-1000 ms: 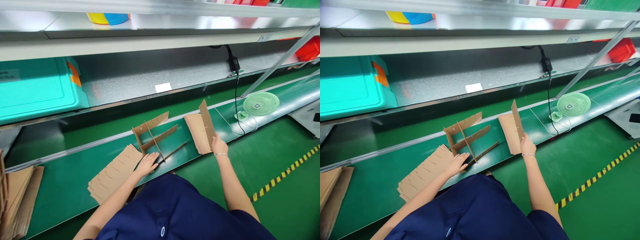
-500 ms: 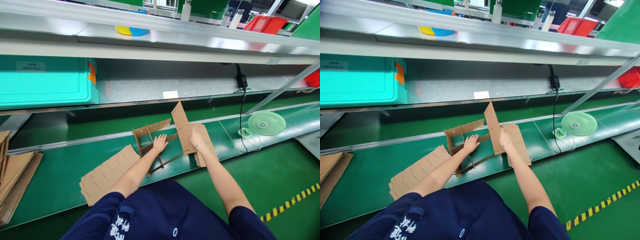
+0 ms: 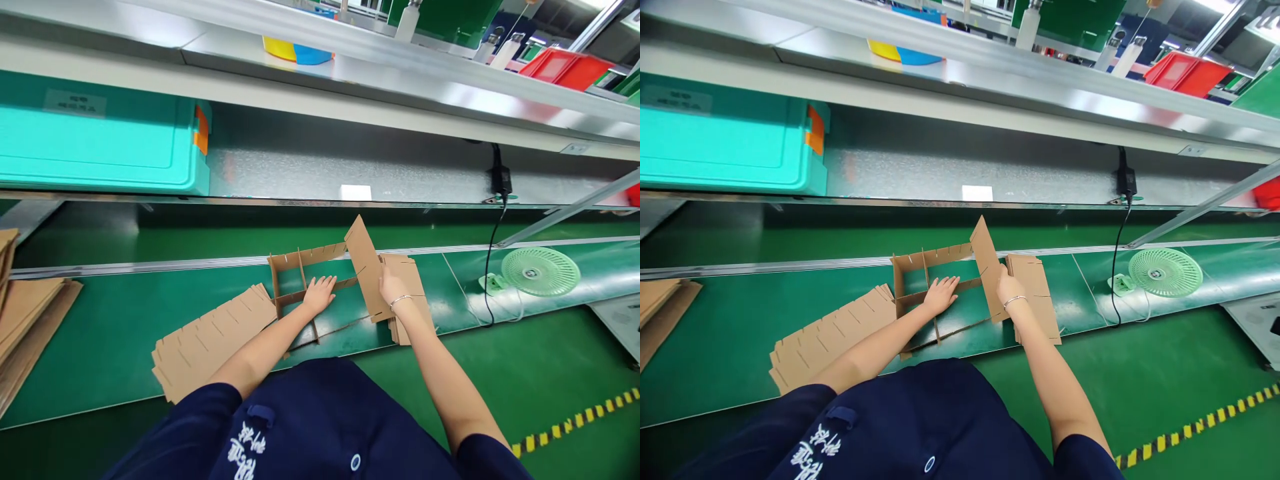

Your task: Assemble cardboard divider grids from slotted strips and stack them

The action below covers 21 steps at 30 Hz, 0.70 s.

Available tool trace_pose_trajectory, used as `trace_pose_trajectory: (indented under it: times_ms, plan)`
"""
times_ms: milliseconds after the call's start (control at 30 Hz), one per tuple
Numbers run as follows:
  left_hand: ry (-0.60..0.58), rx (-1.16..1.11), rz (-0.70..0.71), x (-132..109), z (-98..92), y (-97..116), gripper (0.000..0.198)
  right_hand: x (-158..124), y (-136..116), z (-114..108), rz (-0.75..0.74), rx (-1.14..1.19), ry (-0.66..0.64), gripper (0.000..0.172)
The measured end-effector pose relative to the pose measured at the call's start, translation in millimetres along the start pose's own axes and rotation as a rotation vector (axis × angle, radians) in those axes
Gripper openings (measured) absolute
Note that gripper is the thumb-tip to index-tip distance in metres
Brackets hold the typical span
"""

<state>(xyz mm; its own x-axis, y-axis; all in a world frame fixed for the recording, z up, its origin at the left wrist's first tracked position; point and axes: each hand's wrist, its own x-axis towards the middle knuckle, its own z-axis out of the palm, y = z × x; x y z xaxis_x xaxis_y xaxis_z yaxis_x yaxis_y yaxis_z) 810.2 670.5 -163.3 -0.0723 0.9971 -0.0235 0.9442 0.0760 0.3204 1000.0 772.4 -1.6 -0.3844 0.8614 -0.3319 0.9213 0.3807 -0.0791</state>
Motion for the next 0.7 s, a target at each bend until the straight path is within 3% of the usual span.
trace_pose_trajectory:
  times_ms: [167,233,367,467,567,700]
  plan:
    - [0.022,-0.084,0.046,-15,-1.7,-3,0.057,-29,-6,10,0.051,-0.080,-0.015,0.052]
    - [0.064,-0.110,0.051,0,-9.6,-4,0.056,-34,-11,10,0.080,-0.111,-0.026,0.053]
    - [0.146,-0.134,0.025,58,-26.2,-10,0.058,-36,-18,7,0.117,-0.102,-0.045,0.052]
    - [0.136,-0.151,-0.056,93,-24.5,-16,0.060,-35,-20,2,0.103,-0.073,-0.073,0.054]
    - [0.131,-0.159,-0.075,105,-10.4,-20,0.064,-30,-21,-4,0.076,-0.084,-0.102,0.054]
    - [0.174,-0.181,-0.037,100,3.4,-20,0.067,-15,-23,-3,0.039,-0.088,-0.151,0.052]
